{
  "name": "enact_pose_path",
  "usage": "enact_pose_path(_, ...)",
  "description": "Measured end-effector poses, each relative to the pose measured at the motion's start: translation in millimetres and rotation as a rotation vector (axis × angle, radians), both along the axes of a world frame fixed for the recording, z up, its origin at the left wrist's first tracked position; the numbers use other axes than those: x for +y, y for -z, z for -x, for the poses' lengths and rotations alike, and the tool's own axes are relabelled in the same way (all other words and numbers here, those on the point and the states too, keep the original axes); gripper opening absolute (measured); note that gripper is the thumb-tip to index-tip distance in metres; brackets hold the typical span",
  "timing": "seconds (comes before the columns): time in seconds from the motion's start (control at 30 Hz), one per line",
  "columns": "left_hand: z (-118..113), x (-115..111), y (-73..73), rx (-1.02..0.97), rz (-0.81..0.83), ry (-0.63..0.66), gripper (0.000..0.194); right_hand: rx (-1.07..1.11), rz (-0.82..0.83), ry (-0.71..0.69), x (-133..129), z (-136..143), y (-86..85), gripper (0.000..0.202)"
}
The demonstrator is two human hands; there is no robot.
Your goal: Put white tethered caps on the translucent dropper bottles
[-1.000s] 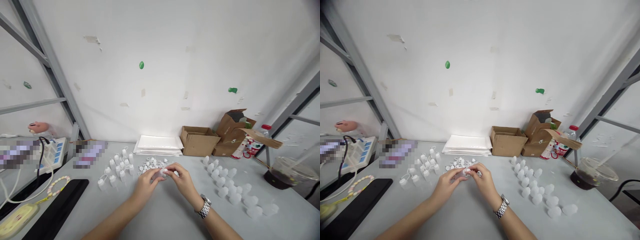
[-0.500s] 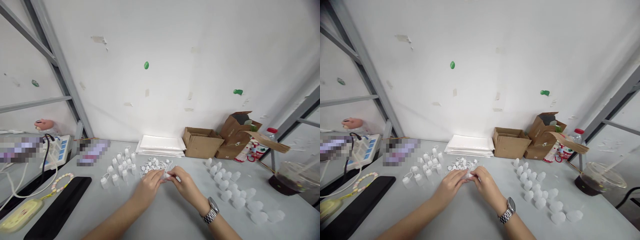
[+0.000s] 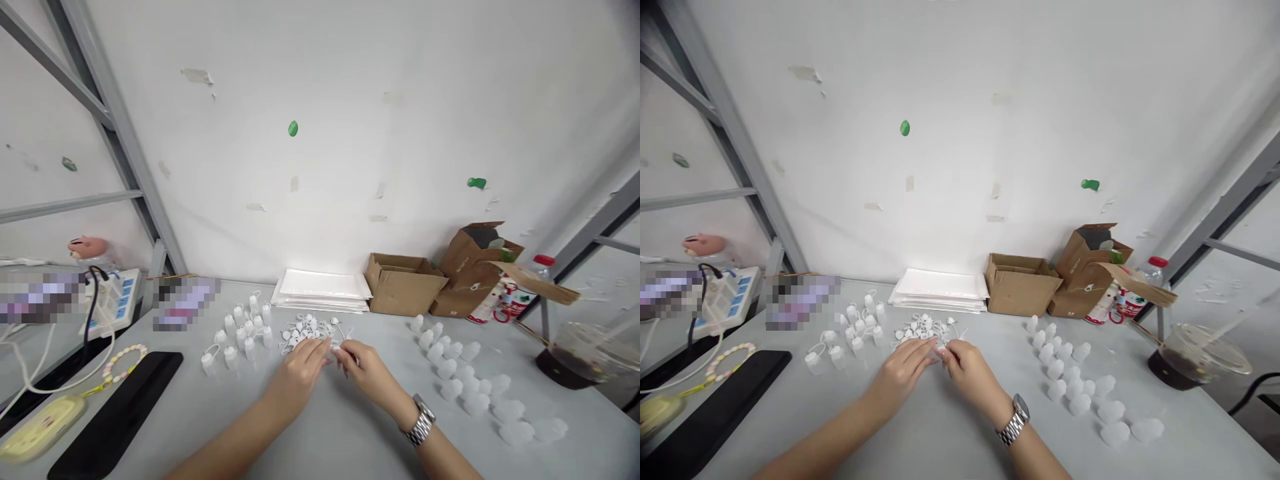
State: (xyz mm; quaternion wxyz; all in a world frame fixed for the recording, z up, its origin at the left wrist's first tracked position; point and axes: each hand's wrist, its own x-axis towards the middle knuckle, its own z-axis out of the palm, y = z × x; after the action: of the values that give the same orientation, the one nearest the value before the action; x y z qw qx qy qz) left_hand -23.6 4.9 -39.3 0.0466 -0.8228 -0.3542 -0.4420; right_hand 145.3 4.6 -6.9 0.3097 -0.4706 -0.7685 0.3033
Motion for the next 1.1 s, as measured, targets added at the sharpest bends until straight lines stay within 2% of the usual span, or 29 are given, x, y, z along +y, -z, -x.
enact_pose_path(0.1, 0.2, 0.1, -3.8, 0.058, -0.064, -0.025, 0.031, 0.007, 0.070, 0.013, 1.0, 2.2, 2.1, 0.038)
enact_pose_path(0.2, 0.5, 0.2, -6.8, 0.051, -0.027, -0.064, 0.032, 0.056, 0.001, 0.015, 0.2, 0.2, 0.4, 0.018)
enact_pose_path(0.3, 1.5, 0.4, -5.9, 0.071, 0.041, -0.029, 0.042, 0.043, -0.044, -0.020, -2.3, -4.0, -2.9, 0.011)
enact_pose_path(0.37, 3.0, 0.5, -3.8, 0.092, 0.056, 0.001, 0.047, 0.026, -0.034, -0.030, -3.7, -4.5, -3.5, 0.016)
enact_pose_path(0.47, 6.1, 0.0, -2.7, 0.105, 0.026, 0.020, 0.051, 0.157, 0.121, -0.043, -4.6, 0.8, -1.0, 0.031)
enact_pose_path(0.6, 8.1, -1.4, -7.8, 0.099, -0.067, 0.055, 0.053, 0.521, 0.548, -0.091, -3.8, 9.5, 1.6, 0.042)
enact_pose_path(0.67, 7.3, -1.6, -9.4, 0.099, -0.090, 0.043, 0.052, 0.618, 0.681, -0.105, -2.2, 9.1, 1.1, 0.045)
enact_pose_path(0.83, 3.5, -0.7, -4.7, 0.105, -0.067, -0.064, 0.047, 0.766, 0.779, -0.017, 4.7, -3.5, 0.4, 0.055)
enact_pose_path(0.93, 0.7, -3.0, -3.3, 0.078, -0.024, -0.125, 0.042, 0.871, 0.829, 0.058, 6.6, -8.0, 0.6, 0.046)
enact_pose_path(1.1, -7.0, -11.3, -6.9, 0.005, 0.050, -0.135, 0.033, 0.946, 0.814, 0.039, 6.2, -5.3, 0.5, 0.026)
